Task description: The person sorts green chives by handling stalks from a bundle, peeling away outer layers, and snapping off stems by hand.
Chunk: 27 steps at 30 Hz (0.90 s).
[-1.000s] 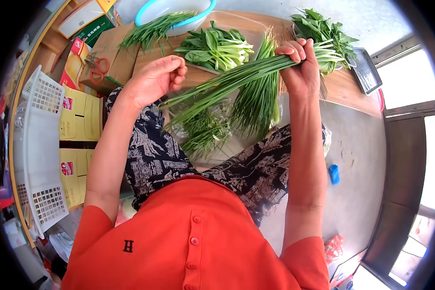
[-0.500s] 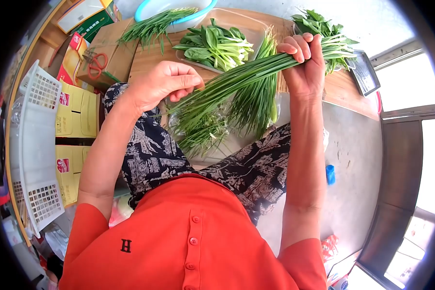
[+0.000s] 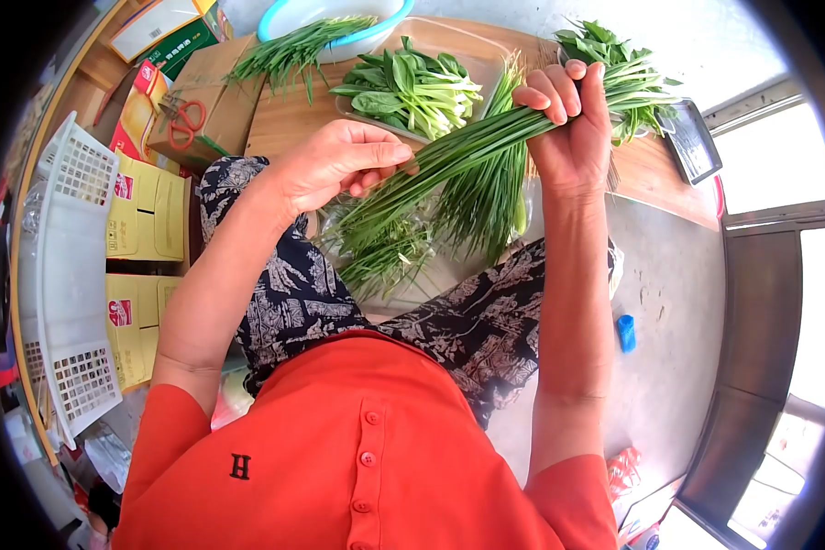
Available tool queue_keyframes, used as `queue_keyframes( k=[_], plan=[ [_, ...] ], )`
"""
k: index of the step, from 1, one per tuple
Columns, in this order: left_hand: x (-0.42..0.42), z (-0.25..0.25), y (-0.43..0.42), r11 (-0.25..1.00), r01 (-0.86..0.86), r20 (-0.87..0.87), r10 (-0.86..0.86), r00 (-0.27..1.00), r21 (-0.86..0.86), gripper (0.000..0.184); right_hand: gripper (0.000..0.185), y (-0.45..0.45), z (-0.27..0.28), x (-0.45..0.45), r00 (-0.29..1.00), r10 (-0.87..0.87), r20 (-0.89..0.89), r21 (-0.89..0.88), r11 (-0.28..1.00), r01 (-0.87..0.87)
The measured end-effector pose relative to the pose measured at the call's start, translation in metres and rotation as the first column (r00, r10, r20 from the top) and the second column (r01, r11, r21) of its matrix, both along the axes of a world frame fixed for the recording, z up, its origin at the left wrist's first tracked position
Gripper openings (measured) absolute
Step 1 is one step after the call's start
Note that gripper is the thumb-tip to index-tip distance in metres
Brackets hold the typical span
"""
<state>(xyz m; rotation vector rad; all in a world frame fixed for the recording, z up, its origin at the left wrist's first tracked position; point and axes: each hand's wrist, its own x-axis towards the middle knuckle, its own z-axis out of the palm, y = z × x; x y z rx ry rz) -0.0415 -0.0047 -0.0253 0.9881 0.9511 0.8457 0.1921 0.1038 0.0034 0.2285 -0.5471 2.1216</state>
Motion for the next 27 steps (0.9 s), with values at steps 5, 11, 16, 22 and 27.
queue_keyframes(
  k=[5, 11, 16, 22, 27],
  plan=[
    [0.006, 0.001, 0.001, 0.999, -0.041, -0.004, 0.041, 0.999, 0.024, 0.016, 0.026, -0.001, -0.001, -0.002, 1.0, 0.009, 0.01, 0.012, 1.0, -0.009],
    [0.008, -0.003, 0.0, 0.986, -0.125, -0.005, 0.126, 0.992, 0.114, 0.011, 0.027, -0.004, -0.002, 0.0, 0.999, -0.03, 0.03, 0.028, 0.999, 0.029],
    [0.019, -0.008, -0.004, 0.935, -0.291, 0.011, 0.295, 0.955, 0.201, 0.009, 0.027, -0.006, -0.004, -0.001, 0.995, -0.074, 0.071, 0.073, 0.995, 0.069],
    [-0.003, -0.025, -0.006, 0.885, -0.459, 0.218, 0.434, 0.874, 0.077, 0.007, 0.03, -0.002, -0.001, 0.005, 0.993, -0.106, 0.053, 0.078, 0.992, 0.102],
    [-0.047, -0.039, -0.009, 0.953, -0.301, 0.484, 0.246, 0.84, 0.039, 0.013, 0.028, 0.008, 0.006, 0.025, 0.999, 0.002, -0.037, -0.03, 1.0, -0.003]
  ],
)
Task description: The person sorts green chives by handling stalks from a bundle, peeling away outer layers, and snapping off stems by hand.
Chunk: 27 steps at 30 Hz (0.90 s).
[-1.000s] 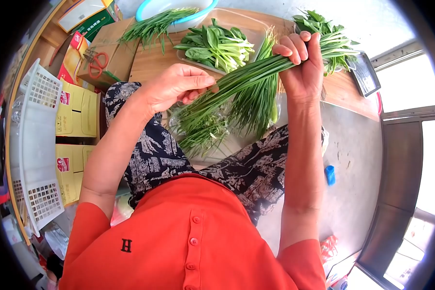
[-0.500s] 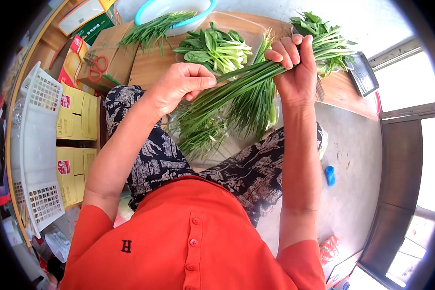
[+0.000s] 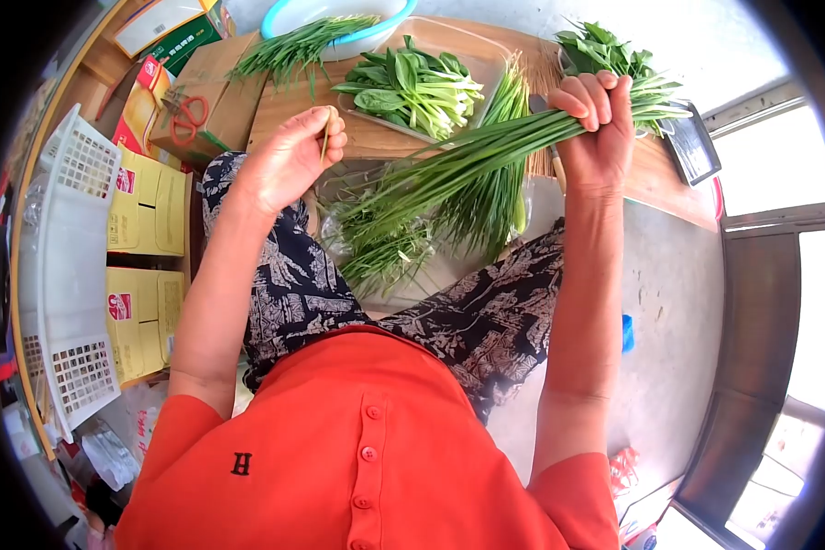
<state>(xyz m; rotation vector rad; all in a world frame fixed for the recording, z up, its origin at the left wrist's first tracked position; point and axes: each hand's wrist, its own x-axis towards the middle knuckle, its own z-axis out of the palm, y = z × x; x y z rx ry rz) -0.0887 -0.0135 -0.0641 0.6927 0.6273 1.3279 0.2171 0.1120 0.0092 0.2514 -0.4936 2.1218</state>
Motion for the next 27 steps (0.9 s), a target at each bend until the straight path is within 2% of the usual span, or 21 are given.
queue_keyframes(
  k=[4, 6, 8, 10, 11, 12, 15, 20, 22, 26, 27],
  plan=[
    [-0.003, 0.003, -0.001, 0.997, 0.019, 0.064, -0.013, 0.998, -0.08, 0.014, 0.027, -0.002, 0.006, 0.002, 0.996, 0.065, -0.059, -0.06, 0.996, -0.068],
    [0.001, 0.003, -0.001, 0.979, 0.181, 0.064, -0.175, 0.982, -0.093, 0.016, 0.026, -0.003, 0.008, 0.001, 0.995, 0.078, -0.067, -0.073, 0.994, -0.083],
    [0.016, 0.006, -0.004, 0.967, 0.22, 0.034, -0.217, 0.976, -0.13, 0.023, 0.026, -0.005, 0.007, -0.001, 0.993, 0.094, -0.076, -0.092, 0.991, -0.101],
    [0.025, 0.004, -0.001, 0.926, 0.358, 0.031, -0.357, 0.933, -0.12, 0.029, 0.026, -0.005, 0.008, -0.004, 0.994, 0.096, -0.057, -0.094, 0.99, -0.101],
    [0.029, 0.004, -0.003, 0.921, 0.363, -0.022, -0.37, 0.929, -0.142, 0.036, 0.027, -0.004, 0.008, -0.005, 0.992, 0.109, -0.06, -0.094, 0.989, -0.114],
    [0.033, 0.005, -0.003, 0.92, 0.366, -0.02, -0.372, 0.928, -0.143, 0.036, 0.027, -0.003, 0.008, -0.006, 0.993, 0.106, -0.059, -0.095, 0.989, -0.112],
    [0.04, 0.011, -0.008, 0.914, 0.378, -0.247, -0.404, 0.881, -0.145, 0.045, 0.029, 0.001, 0.005, -0.005, 0.993, 0.112, -0.03, -0.049, 0.992, -0.113],
    [0.036, 0.014, -0.012, 0.917, 0.379, -0.311, -0.398, 0.863, -0.124, 0.043, 0.029, 0.009, 0.0, 0.0, 0.997, 0.071, 0.039, 0.004, 0.997, -0.071],
    [0.032, 0.016, -0.012, 0.89, 0.433, -0.385, -0.453, 0.805, -0.142, 0.041, 0.028, 0.011, -0.003, 0.001, 0.997, 0.031, 0.076, 0.046, 0.998, -0.034],
    [0.04, 0.023, -0.015, 0.906, 0.385, -0.619, -0.406, 0.672, -0.176, 0.029, 0.028, 0.014, -0.006, 0.002, 0.997, 0.015, 0.078, 0.051, 0.999, -0.019],
    [0.042, 0.023, -0.016, 0.905, 0.387, -0.621, -0.406, 0.67, -0.175, 0.029, 0.028, 0.013, -0.007, 0.002, 0.997, 0.018, 0.077, 0.046, 0.999, -0.022]
  ],
)
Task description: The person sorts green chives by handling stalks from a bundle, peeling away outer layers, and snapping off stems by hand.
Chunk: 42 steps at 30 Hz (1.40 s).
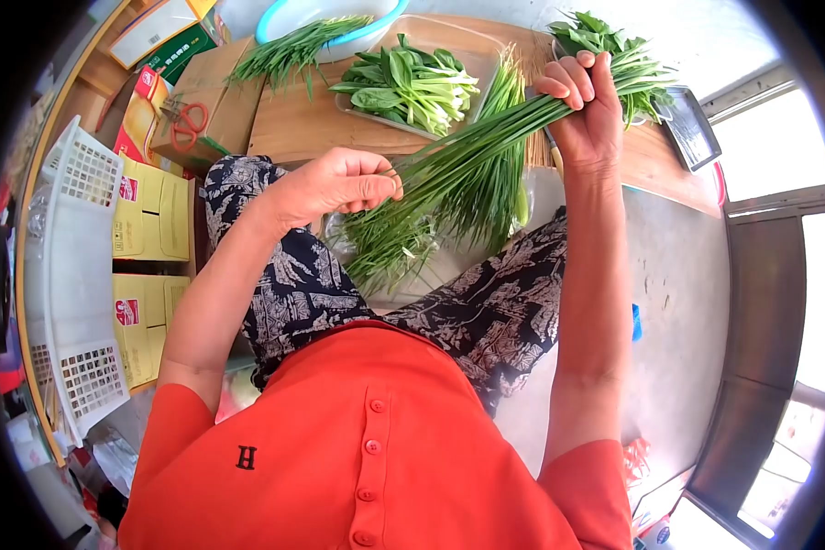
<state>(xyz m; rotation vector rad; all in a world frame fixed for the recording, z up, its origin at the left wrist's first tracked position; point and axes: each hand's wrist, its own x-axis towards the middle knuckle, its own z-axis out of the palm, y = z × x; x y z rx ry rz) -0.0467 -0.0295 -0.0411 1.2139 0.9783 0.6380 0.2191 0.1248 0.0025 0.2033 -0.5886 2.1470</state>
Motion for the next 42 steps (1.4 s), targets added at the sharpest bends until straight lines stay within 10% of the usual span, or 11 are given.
queue_keyframes(
  k=[9, 15, 21, 31, 34, 35, 37, 42],
  plan=[
    [0.006, 0.001, -0.004, 0.983, -0.014, -0.09, 0.031, 0.995, 0.182, 0.028, 0.028, 0.0, 0.002, 0.001, 0.999, -0.036, 0.014, 0.004, 0.999, 0.036],
    [0.024, -0.017, -0.017, 0.944, -0.295, 0.247, 0.254, 0.935, 0.148, 0.029, 0.032, 0.003, -0.01, 0.0, 0.997, -0.075, 0.0, -0.003, 0.997, 0.075],
    [0.021, -0.036, -0.026, 0.721, -0.657, 0.609, 0.628, 0.484, -0.221, 0.028, 0.034, 0.005, -0.014, -0.004, 0.99, -0.136, -0.032, -0.044, 0.99, 0.134],
    [-0.018, -0.141, -0.01, 0.696, -0.575, 0.239, 0.702, 0.671, -0.429, 0.028, 0.032, 0.008, -0.012, 0.039, 0.993, -0.118, -0.027, -0.022, 0.993, 0.117],
    [-0.009, -0.143, 0.001, 0.658, -0.661, -0.297, 0.591, 0.75, -0.361, 0.058, 0.031, 0.004, -0.011, 0.041, 0.988, -0.149, -0.047, -0.057, 0.988, 0.146],
    [-0.011, -0.154, 0.007, 0.664, -0.658, -0.291, 0.59, 0.753, -0.356, 0.058, 0.032, 0.004, -0.009, 0.042, 0.986, -0.161, -0.036, -0.064, 0.985, 0.159],
    [-0.014, -0.16, 0.01, 0.695, -0.67, -0.277, 0.718, 0.638, 0.26, 0.058, 0.032, 0.005, -0.008, 0.045, 0.987, -0.156, -0.047, -0.064, 0.986, 0.152],
    [-0.018, -0.078, -0.001, 0.687, -0.7, -0.029, 0.717, 0.696, 0.195, 0.031, 0.032, 0.01, -0.012, 0.044, 0.987, -0.127, -0.096, -0.131, 0.985, 0.114]
  ],
)
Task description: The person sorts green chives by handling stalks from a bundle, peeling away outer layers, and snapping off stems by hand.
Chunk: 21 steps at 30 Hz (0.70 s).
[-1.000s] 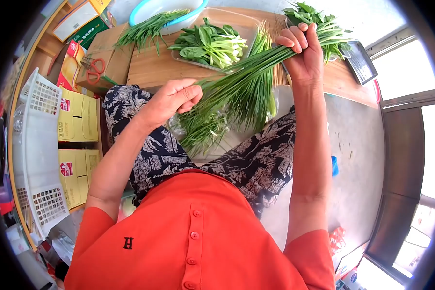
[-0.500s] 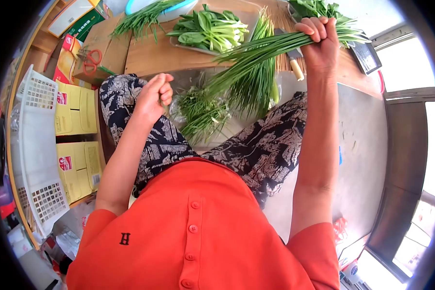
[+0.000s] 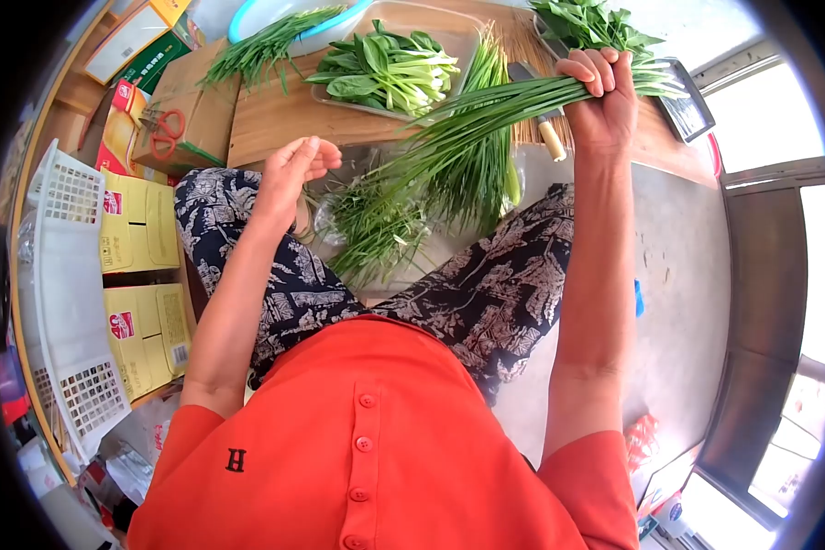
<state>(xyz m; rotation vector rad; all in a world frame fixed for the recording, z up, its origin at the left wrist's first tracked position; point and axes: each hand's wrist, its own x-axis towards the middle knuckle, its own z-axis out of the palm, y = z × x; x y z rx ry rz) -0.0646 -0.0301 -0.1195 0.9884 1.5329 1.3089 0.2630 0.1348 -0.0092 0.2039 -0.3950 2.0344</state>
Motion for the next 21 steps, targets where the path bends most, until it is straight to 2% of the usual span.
queue_keyframes(
  k=[2, 3, 5, 6, 9, 11, 13, 15, 17, 21],
  plan=[
    [-0.001, 0.024, -0.003, 0.94, 0.339, 0.152, -0.341, 0.928, 0.04, 0.034, 0.032, 0.002, -0.003, -0.003, 1.0, -0.016, -0.019, -0.067, 0.998, 0.014],
    [0.0, 0.034, -0.003, 0.941, 0.335, 0.147, -0.338, 0.93, 0.048, 0.034, 0.031, 0.002, -0.003, -0.005, 1.0, -0.001, -0.029, -0.062, 0.998, -0.001],
    [0.009, 0.052, -0.002, 0.865, 0.49, 0.114, -0.5, 0.859, 0.103, 0.04, 0.031, 0.002, -0.005, -0.009, 1.0, -0.005, -0.028, -0.049, 0.999, 0.003],
    [0.014, 0.057, -0.001, 0.851, 0.503, 0.099, -0.52, 0.849, 0.151, 0.043, 0.031, 0.001, -0.005, -0.012, 1.0, 0.0, -0.023, -0.045, 0.999, -0.001],
    [0.024, 0.069, 0.004, 0.839, 0.534, 0.168, -0.544, 0.822, 0.103, 0.046, 0.031, -0.001, -0.002, -0.018, 1.0, -0.003, -0.006, -0.045, 0.999, 0.003],
    [0.03, 0.068, 0.007, 0.846, 0.529, 0.138, -0.533, 0.835, 0.068, 0.05, 0.031, -0.003, -0.001, -0.021, 1.0, -0.003, 0.003, -0.047, 0.999, 0.004],
    [0.031, 0.062, 0.012, 0.837, 0.548, 0.099, -0.545, 0.832, 0.003, 0.053, 0.031, -0.001, 0.002, -0.024, 0.999, 0.007, 0.037, 0.024, 1.0, -0.008],
    [0.03, 0.061, 0.015, 0.827, 0.562, 0.069, -0.561, 0.825, 0.007, 0.055, 0.032, -0.002, 0.003, -0.026, 0.997, -0.019, 0.076, 0.04, 0.999, 0.016],
    [0.03, 0.061, 0.018, 0.806, 0.592, 0.138, -0.588, 0.797, 0.012, 0.056, 0.032, -0.003, 0.005, -0.029, 0.995, -0.026, 0.101, 0.058, 0.998, 0.02],
    [0.034, 0.075, 0.016, 0.791, 0.612, 0.17, -0.601, 0.781, -0.011, 0.055, 0.032, -0.002, 0.005, -0.031, 0.993, -0.025, 0.118, 0.095, 0.995, 0.014]
  ],
)
